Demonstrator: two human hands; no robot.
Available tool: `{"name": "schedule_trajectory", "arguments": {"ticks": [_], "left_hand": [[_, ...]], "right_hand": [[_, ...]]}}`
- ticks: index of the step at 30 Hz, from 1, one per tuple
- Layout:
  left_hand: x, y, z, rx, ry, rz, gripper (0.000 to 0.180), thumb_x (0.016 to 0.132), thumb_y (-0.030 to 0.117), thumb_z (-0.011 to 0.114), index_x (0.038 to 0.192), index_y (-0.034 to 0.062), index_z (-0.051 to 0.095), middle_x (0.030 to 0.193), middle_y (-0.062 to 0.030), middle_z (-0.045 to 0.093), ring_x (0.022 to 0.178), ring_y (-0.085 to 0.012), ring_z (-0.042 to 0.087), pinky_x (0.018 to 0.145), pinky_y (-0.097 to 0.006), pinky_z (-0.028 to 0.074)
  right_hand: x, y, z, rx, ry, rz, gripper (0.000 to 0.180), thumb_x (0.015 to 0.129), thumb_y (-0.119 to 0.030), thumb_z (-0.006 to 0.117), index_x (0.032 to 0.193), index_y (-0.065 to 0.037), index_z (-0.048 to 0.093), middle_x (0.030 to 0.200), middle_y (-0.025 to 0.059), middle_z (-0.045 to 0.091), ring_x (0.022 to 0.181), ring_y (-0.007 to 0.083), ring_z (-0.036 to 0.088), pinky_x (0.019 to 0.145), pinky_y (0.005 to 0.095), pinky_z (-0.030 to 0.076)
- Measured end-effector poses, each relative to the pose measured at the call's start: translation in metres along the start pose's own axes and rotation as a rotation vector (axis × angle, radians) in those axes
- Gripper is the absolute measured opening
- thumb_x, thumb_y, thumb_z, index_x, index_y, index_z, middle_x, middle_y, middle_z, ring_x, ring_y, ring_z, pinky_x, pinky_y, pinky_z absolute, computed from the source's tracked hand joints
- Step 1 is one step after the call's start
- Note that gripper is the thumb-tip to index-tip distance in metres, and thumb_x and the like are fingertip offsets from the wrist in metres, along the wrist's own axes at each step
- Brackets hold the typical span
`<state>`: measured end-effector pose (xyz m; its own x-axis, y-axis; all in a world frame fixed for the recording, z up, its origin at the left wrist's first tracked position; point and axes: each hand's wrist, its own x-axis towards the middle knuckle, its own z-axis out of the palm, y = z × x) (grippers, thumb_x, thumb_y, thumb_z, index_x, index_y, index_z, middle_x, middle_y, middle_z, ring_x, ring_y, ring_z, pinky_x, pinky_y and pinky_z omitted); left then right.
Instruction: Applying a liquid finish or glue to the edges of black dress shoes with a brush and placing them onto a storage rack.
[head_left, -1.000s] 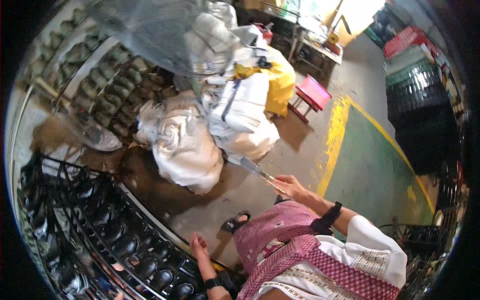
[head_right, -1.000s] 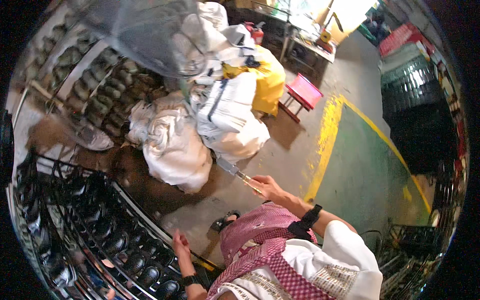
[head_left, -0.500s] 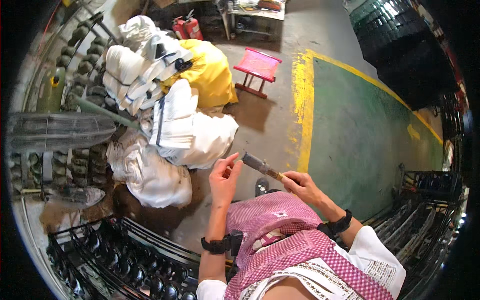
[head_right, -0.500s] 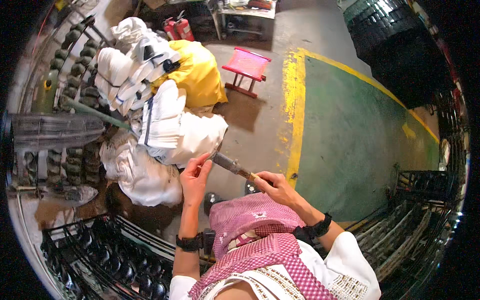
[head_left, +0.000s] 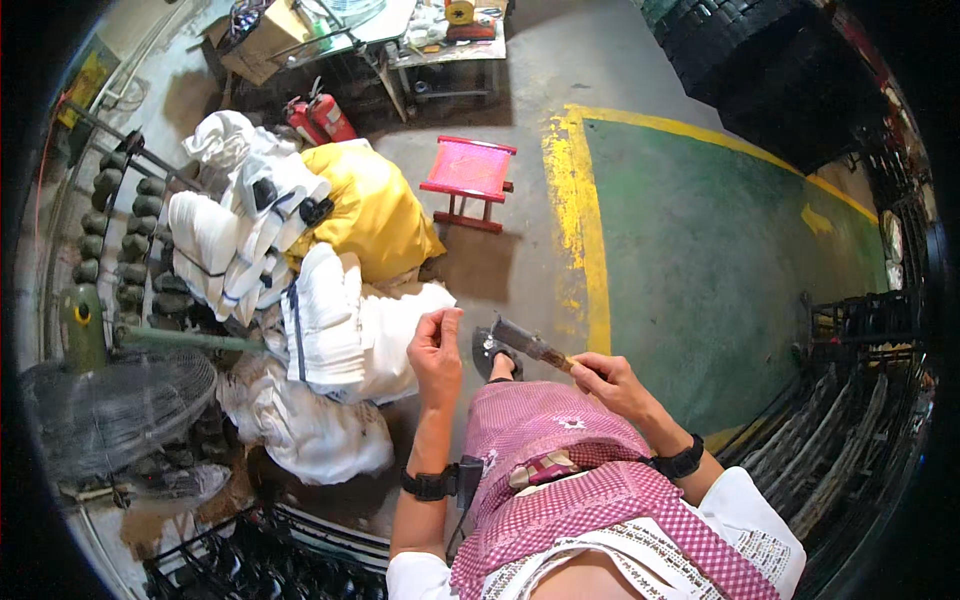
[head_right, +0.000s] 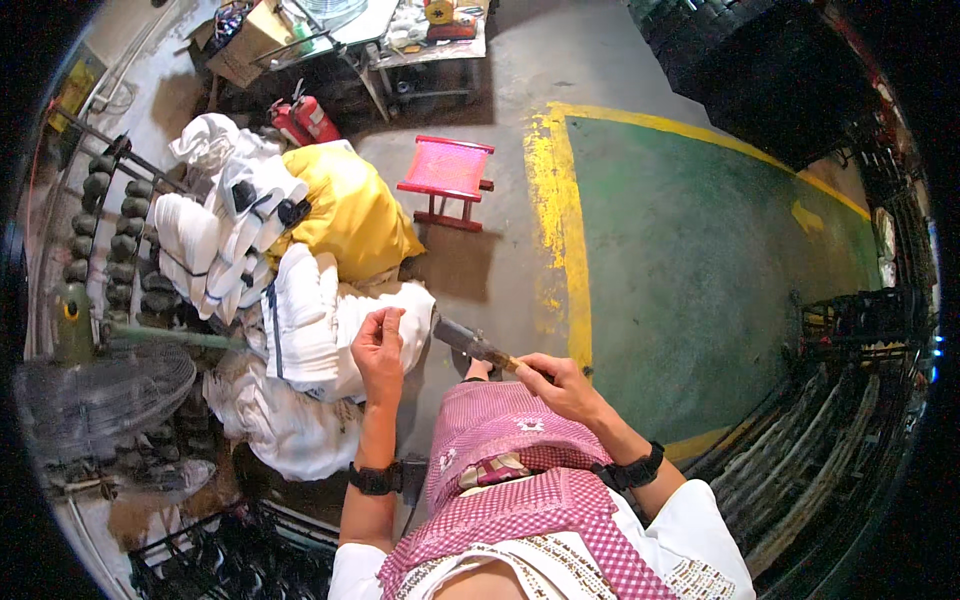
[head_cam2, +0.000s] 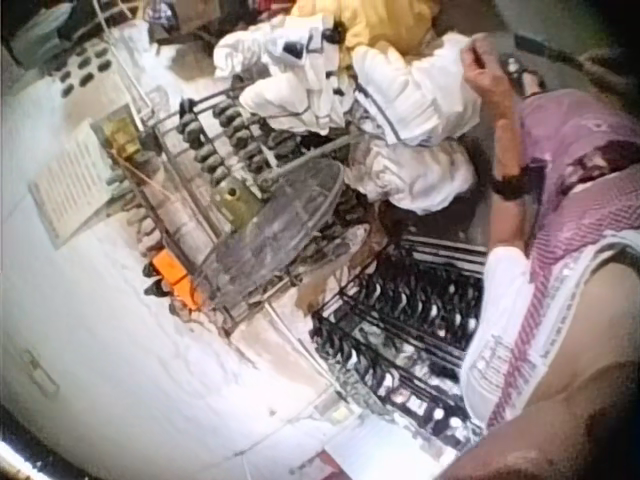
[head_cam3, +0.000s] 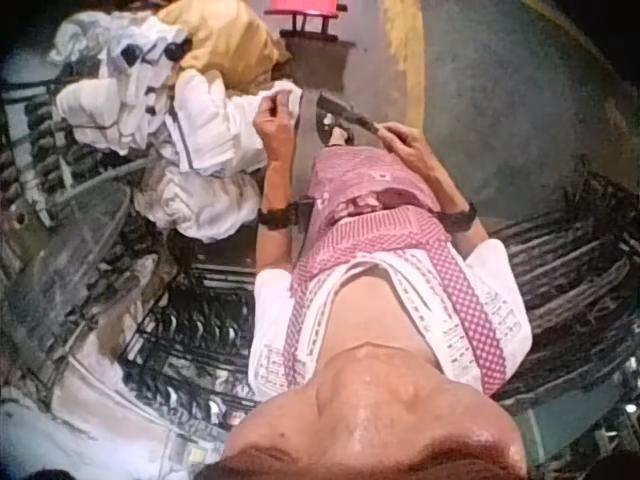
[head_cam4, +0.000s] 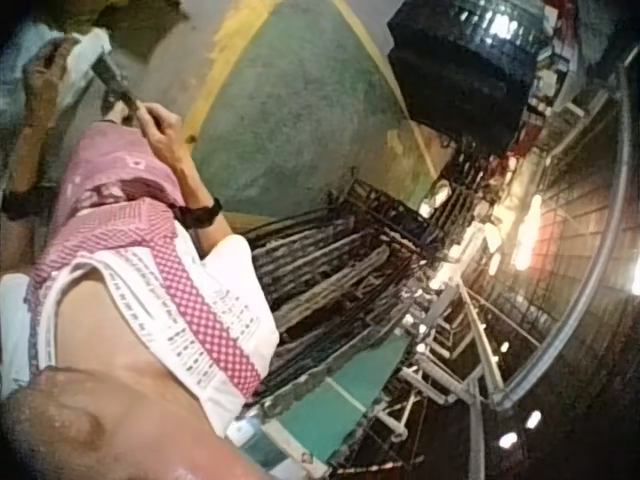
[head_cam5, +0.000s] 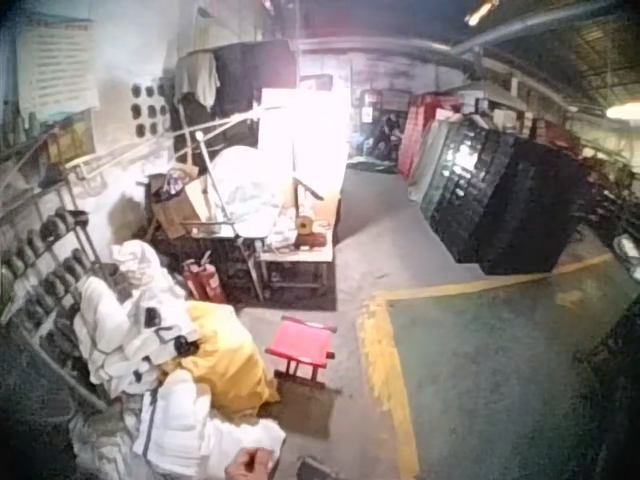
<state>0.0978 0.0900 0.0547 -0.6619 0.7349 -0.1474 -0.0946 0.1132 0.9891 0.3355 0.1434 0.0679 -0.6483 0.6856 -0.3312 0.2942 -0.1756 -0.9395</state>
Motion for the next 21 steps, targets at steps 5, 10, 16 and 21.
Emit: {"name": "schedule_trajectory", "arguments": {"ticks": [5,10,16,21], "left_hand": [[0.068,0.003,0.018,0.055,-0.216,0.151,0.017,0.085,0.016,0.054,0.093,0.0014,0.061,0.064,0.0075,0.037,0.052,-0.0005,0.029,0.045,-0.017,0.023],[0.130,0.021,0.039,0.174,-0.243,0.242,0.012,0.075,0.009,0.065,0.086,0.0034,0.062,0.067,0.0040,0.039,0.054,-0.0038,0.034,0.047,-0.018,0.027],[0.196,0.030,0.068,0.266,-0.201,0.339,0.005,0.075,0.007,0.062,0.076,0.0019,0.060,0.063,-0.0026,0.045,0.050,-0.0093,0.042,0.046,-0.023,0.033],[0.249,-0.023,0.079,0.011,0.041,0.019,0.012,0.079,0.015,0.062,0.078,0.0027,0.060,0.063,0.0054,0.050,0.055,-0.0016,0.039,0.050,-0.017,0.034]], "right_hand": [[0.063,-0.019,-0.013,-0.147,0.054,-0.042,0.023,0.085,-0.018,0.052,0.097,0.000,0.058,0.057,0.0004,0.046,0.051,0.0064,0.041,0.045,0.0227,0.033],[0.127,-0.050,-0.031,-0.233,0.063,0.023,0.022,0.084,-0.018,0.053,0.095,0.000,0.059,0.055,0.0009,0.045,0.050,0.0072,0.042,0.045,0.0229,0.035],[0.171,-0.066,-0.056,-0.221,0.119,0.061,0.020,0.084,-0.018,0.053,0.092,0.000,0.059,0.056,0.0000,0.047,0.051,0.0068,0.043,0.046,0.0226,0.036],[0.193,-0.048,-0.103,-0.010,0.211,0.135,0.019,0.084,-0.016,0.052,0.090,0.001,0.059,0.057,-0.0019,0.047,0.050,0.0053,0.042,0.044,0.0210,0.033]]}}
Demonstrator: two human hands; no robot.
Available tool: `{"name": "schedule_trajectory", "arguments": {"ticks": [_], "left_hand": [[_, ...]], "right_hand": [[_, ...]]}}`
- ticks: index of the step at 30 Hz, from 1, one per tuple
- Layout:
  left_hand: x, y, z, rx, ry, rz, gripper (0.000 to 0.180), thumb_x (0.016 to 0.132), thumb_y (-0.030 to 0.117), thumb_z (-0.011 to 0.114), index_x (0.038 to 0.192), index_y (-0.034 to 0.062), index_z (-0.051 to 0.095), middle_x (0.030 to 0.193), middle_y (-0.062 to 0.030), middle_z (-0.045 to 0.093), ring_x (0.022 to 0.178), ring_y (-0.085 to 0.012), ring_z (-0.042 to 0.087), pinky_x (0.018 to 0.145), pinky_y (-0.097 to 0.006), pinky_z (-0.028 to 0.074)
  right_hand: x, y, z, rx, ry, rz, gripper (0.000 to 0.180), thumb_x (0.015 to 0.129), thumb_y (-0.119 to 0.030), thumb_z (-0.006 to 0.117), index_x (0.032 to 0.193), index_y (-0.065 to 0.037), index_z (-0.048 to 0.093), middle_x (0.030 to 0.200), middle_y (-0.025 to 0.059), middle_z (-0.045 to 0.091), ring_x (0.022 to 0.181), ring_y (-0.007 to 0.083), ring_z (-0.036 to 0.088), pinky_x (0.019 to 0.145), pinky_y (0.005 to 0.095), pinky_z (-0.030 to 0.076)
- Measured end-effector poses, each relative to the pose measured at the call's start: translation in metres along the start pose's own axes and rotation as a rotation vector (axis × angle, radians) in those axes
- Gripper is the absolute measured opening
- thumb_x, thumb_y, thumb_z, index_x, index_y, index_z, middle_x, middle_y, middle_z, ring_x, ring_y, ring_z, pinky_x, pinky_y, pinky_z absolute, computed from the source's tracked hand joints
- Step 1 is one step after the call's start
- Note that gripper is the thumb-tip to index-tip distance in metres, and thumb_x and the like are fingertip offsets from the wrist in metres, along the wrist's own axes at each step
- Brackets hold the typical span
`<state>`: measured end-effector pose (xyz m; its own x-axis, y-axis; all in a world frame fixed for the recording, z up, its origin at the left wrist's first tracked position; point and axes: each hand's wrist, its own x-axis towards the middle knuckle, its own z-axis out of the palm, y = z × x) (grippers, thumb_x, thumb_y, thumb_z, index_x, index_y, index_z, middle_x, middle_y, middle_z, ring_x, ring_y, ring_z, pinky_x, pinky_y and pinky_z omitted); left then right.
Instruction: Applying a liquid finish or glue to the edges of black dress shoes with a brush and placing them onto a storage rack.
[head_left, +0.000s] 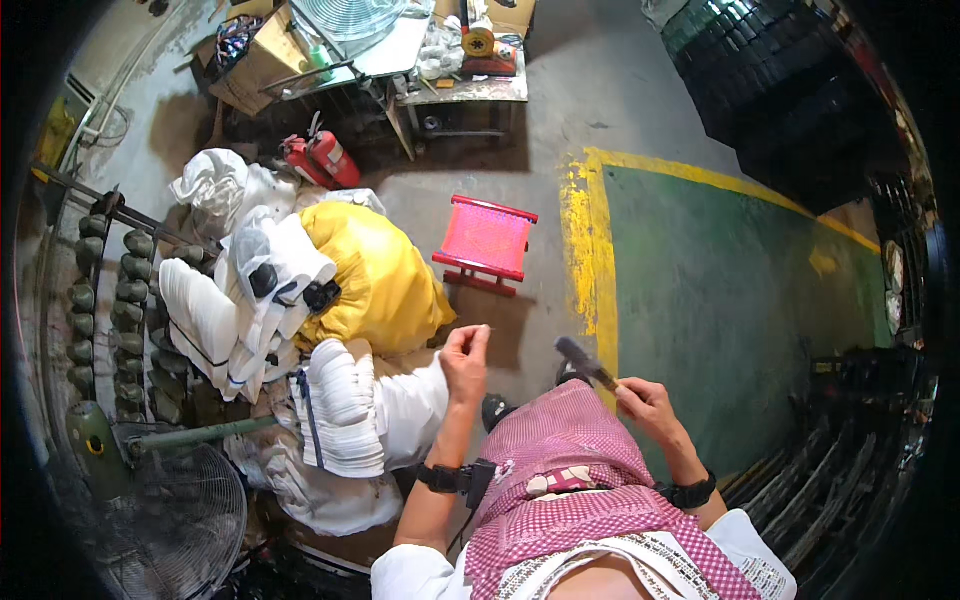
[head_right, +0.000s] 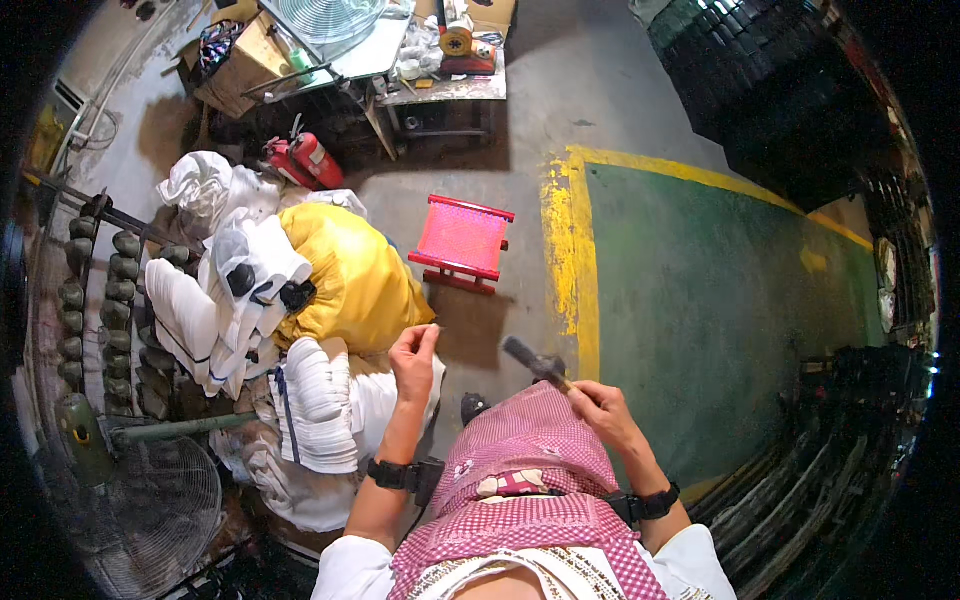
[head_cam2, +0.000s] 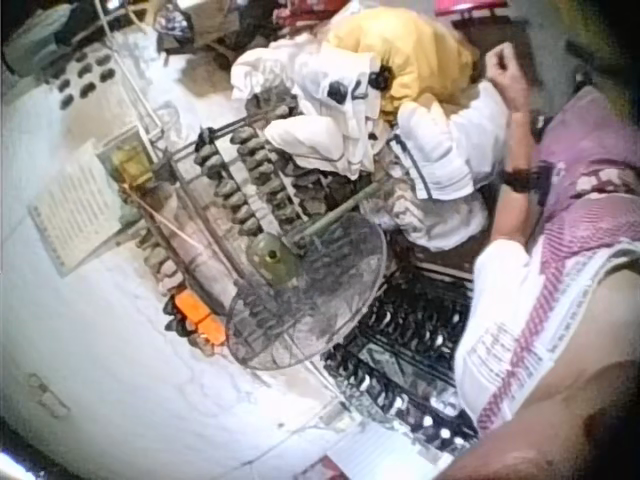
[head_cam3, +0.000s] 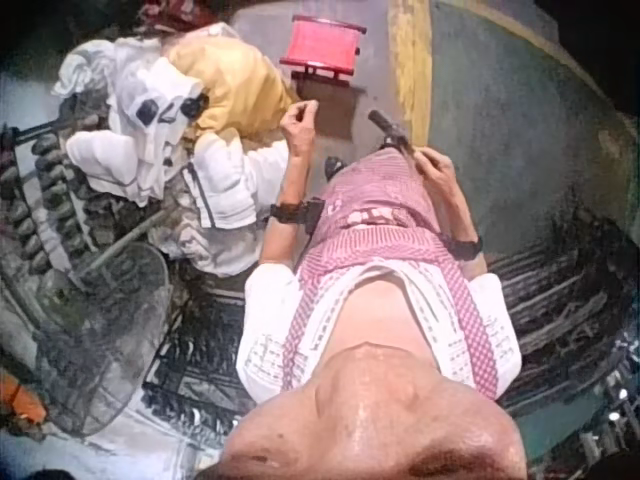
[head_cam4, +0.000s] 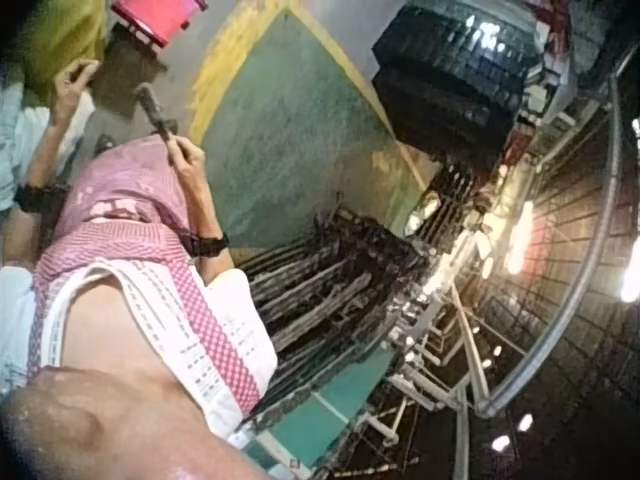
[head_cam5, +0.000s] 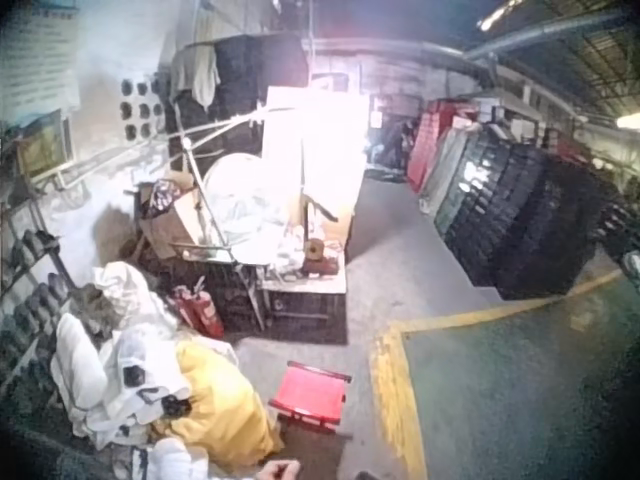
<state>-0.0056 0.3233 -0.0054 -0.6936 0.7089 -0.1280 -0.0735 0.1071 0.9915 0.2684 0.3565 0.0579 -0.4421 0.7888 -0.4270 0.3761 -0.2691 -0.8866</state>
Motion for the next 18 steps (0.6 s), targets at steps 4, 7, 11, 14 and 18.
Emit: {"name": "schedule_trajectory", "arguments": {"ticks": [4,7,11,14,18], "left_hand": [[0.024,-0.065,-0.016,0.223,0.043,-0.155,0.017,0.078,0.016,0.062,0.077,-0.0019,0.062,0.066,-0.0003,0.057,0.061,-0.0060,0.048,0.056,-0.023,0.041],[0.023,-0.120,-0.041,0.330,0.143,-0.344,0.021,0.077,0.017,0.060,0.074,-0.0031,0.063,0.058,-0.0009,0.055,0.057,-0.0053,0.047,0.052,-0.023,0.039],[0.012,-0.122,-0.021,0.275,0.304,-0.824,0.029,0.073,0.026,0.060,0.069,-0.0021,0.064,0.050,0.0004,0.049,0.045,-0.0077,0.041,0.042,-0.024,0.029],[-0.002,-0.147,-0.010,0.284,0.463,-1.030,0.027,0.071,0.025,0.062,0.067,-0.0013,0.063,0.054,-0.0002,0.053,0.048,-0.0116,0.048,0.045,-0.026,0.036],[-0.019,-0.191,-0.008,0.701,0.298,-0.926,0.027,0.070,0.027,0.063,0.070,-0.0002,0.065,0.060,-0.0045,0.060,0.057,-0.0153,0.055,0.053,-0.029,0.043]], "right_hand": [[0.043,0.019,-0.054,0.160,0.130,0.120,0.021,0.085,-0.020,0.051,0.089,-0.001,0.059,0.054,-0.0042,0.043,0.044,0.0034,0.036,0.040,0.0191,0.026],[0.082,0.043,-0.101,0.202,0.160,0.163,0.021,0.085,-0.022,0.049,0.087,-0.003,0.059,0.054,-0.0040,0.044,0.041,0.0029,0.035,0.036,0.0187,0.026],[0.132,0.096,-0.185,0.206,0.303,0.306,0.020,0.086,-0.022,0.050,0.084,-0.004,0.058,0.054,-0.0026,0.047,0.039,0.0036,0.036,0.034,0.0186,0.026],[0.163,0.113,-0.234,0.254,0.436,0.398,0.021,0.086,-0.024,0.050,0.087,-0.004,0.057,0.053,-0.0016,0.047,0.035,0.0041,0.034,0.030,0.0197,0.024],[0.202,0.107,-0.273,0.256,0.380,0.479,0.021,0.086,-0.025,0.048,0.087,-0.005,0.056,0.053,-0.0013,0.047,0.035,0.0045,0.037,0.030,0.0188,0.026]]}}
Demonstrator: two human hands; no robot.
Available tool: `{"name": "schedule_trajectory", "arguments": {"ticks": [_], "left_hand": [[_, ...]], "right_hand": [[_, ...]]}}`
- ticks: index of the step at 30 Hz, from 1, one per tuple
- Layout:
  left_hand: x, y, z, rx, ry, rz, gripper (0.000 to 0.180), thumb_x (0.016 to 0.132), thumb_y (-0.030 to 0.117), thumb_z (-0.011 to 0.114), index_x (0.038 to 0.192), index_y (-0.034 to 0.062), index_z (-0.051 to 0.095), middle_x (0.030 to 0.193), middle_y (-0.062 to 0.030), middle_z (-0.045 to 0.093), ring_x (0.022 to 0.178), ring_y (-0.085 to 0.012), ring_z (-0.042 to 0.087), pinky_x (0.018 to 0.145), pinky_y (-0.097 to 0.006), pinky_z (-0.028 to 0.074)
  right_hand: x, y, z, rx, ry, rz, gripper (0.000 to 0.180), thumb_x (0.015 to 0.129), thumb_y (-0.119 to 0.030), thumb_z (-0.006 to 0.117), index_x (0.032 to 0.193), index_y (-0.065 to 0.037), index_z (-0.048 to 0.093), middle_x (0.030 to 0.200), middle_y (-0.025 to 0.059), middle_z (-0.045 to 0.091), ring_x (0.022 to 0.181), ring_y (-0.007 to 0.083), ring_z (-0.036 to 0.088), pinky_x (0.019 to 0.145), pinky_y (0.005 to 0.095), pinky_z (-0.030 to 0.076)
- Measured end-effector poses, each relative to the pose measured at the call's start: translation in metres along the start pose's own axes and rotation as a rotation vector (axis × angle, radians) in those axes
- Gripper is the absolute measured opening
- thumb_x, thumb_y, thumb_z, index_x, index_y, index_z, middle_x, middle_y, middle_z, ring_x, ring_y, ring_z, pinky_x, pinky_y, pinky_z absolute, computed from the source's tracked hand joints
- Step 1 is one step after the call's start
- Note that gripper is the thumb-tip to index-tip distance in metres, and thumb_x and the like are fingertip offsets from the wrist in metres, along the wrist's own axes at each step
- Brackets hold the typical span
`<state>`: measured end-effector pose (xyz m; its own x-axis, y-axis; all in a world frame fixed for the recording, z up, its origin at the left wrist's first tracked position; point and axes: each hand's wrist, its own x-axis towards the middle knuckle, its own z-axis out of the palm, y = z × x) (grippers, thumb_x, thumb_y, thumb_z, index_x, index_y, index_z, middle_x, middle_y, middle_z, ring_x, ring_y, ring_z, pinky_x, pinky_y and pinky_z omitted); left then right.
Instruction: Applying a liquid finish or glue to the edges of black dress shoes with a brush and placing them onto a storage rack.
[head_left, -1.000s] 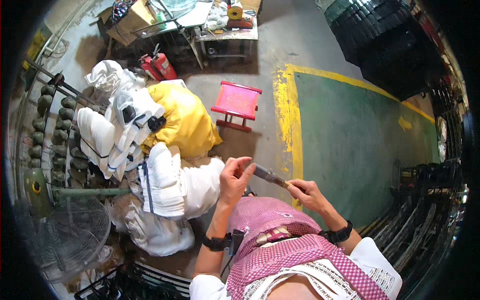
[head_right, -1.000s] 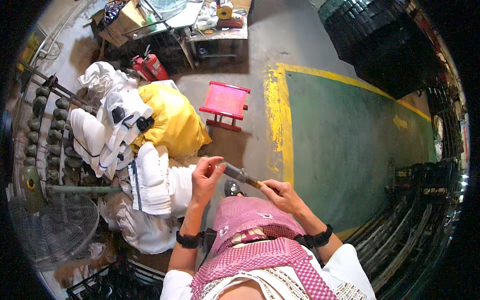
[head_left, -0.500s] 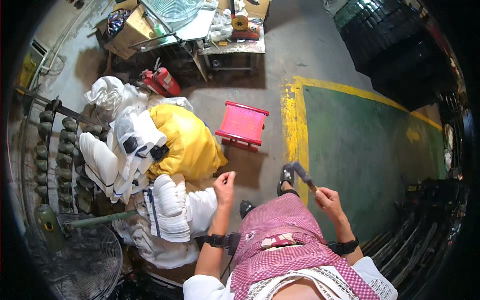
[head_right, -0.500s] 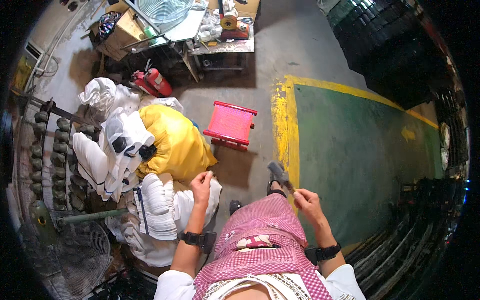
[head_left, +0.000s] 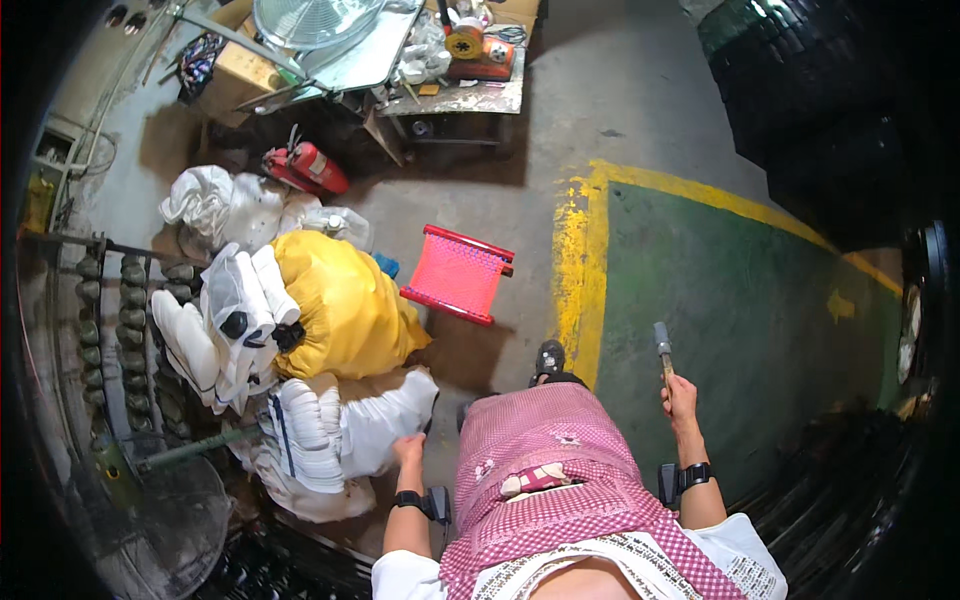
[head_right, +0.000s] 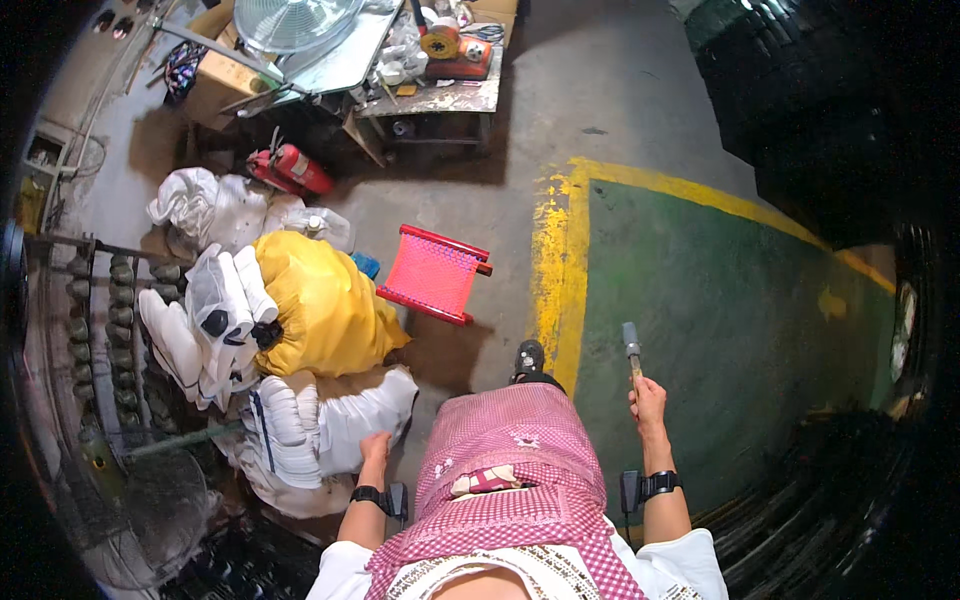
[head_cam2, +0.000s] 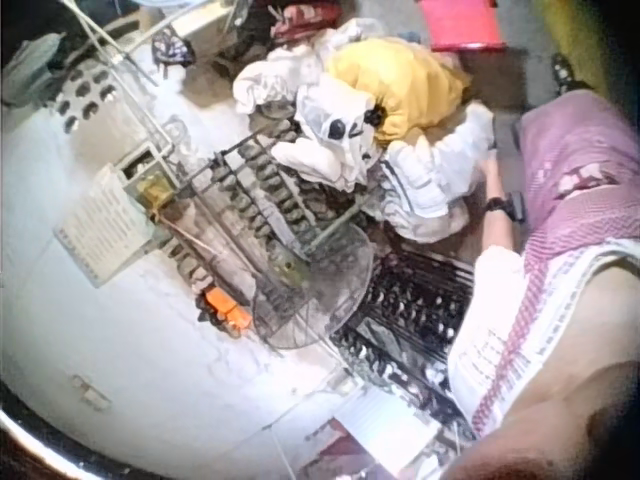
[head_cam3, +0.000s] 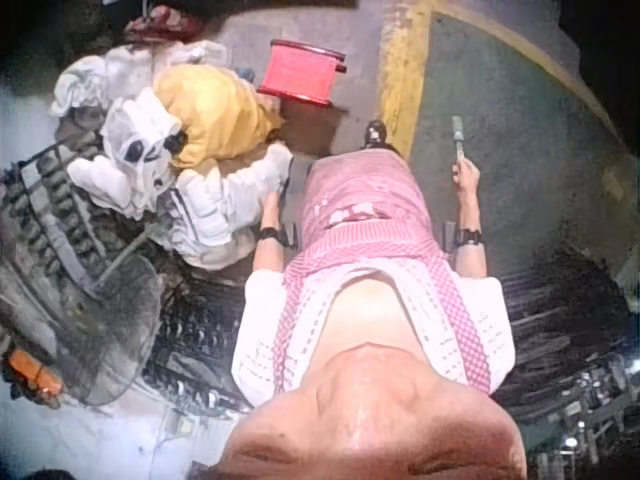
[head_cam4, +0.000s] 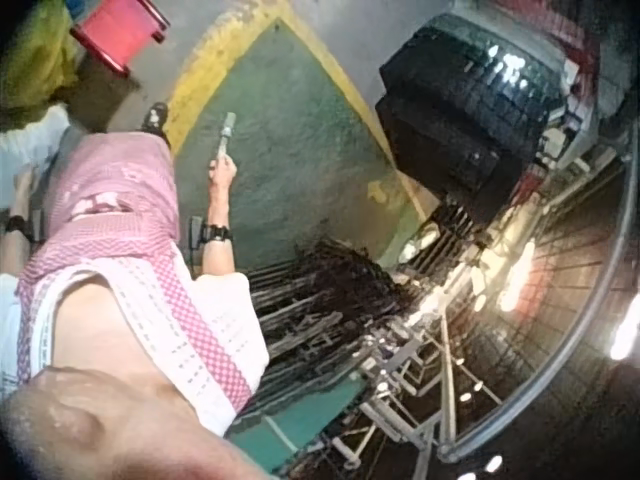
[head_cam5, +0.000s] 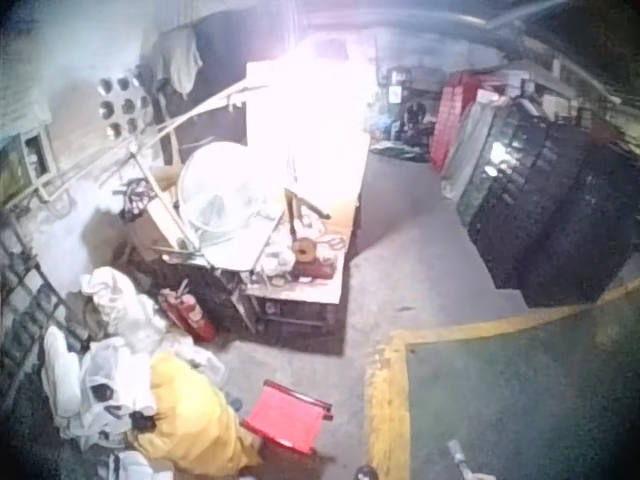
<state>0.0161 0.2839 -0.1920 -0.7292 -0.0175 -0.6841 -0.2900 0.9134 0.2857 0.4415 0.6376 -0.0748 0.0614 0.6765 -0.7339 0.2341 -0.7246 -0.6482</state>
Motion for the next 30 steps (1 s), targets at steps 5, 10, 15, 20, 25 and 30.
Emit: {"name": "schedule_trajectory", "arguments": {"ticks": [5,10,15,20,25,30], "left_hand": [[-0.022,0.051,0.034,-0.117,0.066,-0.026,0.028,0.065,0.026,0.067,0.079,0.0015,0.067,0.067,-0.0103,0.063,0.064,-0.0182,0.058,0.065,-0.031,0.046],[-0.035,0.076,0.037,-0.174,0.053,-0.150,0.025,0.064,0.022,0.067,0.073,-0.0006,0.066,0.068,-0.0092,0.063,0.065,-0.0182,0.059,0.064,-0.030,0.046],[-0.017,0.041,0.048,-0.237,-0.002,-0.274,0.019,0.067,0.015,0.062,0.075,-0.0019,0.064,0.066,-0.0101,0.061,0.058,-0.0213,0.057,0.056,-0.032,0.045],[-0.023,0.060,0.059,-0.554,-0.046,-0.500,0.018,0.071,0.018,0.061,0.078,0.0018,0.064,0.058,-0.0055,0.055,0.045,-0.0163,0.050,0.038,-0.028,0.038],[-0.022,0.082,0.051,-0.662,-0.184,-0.607,0.022,0.075,0.014,0.058,0.095,0.0044,0.060,0.061,-0.0036,0.054,0.042,-0.0099,0.046,0.033,-0.022,0.032],[-0.020,0.106,0.053,-0.925,-0.139,-0.559,0.026,0.079,0.012,0.055,0.105,0.0078,0.056,0.078,-0.0059,0.058,0.045,-0.0107,0.049,0.034,-0.021,0.034]], "right_hand": [[0.053,-0.030,0.007,-0.071,-0.024,0.007,0.021,0.085,-0.026,0.048,0.086,-0.006,0.057,0.053,-0.0012,0.048,0.034,0.0054,0.037,0.029,0.0194,0.026],[0.078,-0.080,0.076,-0.225,-0.092,0.014,0.021,0.084,-0.026,0.050,0.085,-0.007,0.057,0.053,-0.0014,0.048,0.035,0.0054,0.038,0.030,0.0193,0.027],[0.104,-0.120,0.138,-0.370,-0.208,-0.046,0.022,0.083,-0.028,0.051,0.086,-0.007,0.058,0.055,-0.0005,0.048,0.036,0.0066,0.036,0.031,0.0211,0.026],[0.124,-0.170,0.197,-0.459,-0.227,-0.108,0.024,0.082,-0.028,0.053,0.087,-0.005,0.058,0.056,0.0006,0.049,0.037,0.0088,0.039,0.032,0.0234,0.029],[0.137,-0.215,0.267,-0.427,-0.246,-0.123,0.026,0.084,-0.029,0.052,0.096,-0.007,0.056,0.058,-0.0001,0.050,0.038,0.0075,0.038,0.034,0.0221,0.029],[0.162,-0.253,0.328,-0.346,-0.290,-0.162,0.029,0.085,-0.031,0.051,0.103,-0.008,0.055,0.059,0.0005,0.049,0.037,0.0061,0.036,0.033,0.0209,0.027]]}}
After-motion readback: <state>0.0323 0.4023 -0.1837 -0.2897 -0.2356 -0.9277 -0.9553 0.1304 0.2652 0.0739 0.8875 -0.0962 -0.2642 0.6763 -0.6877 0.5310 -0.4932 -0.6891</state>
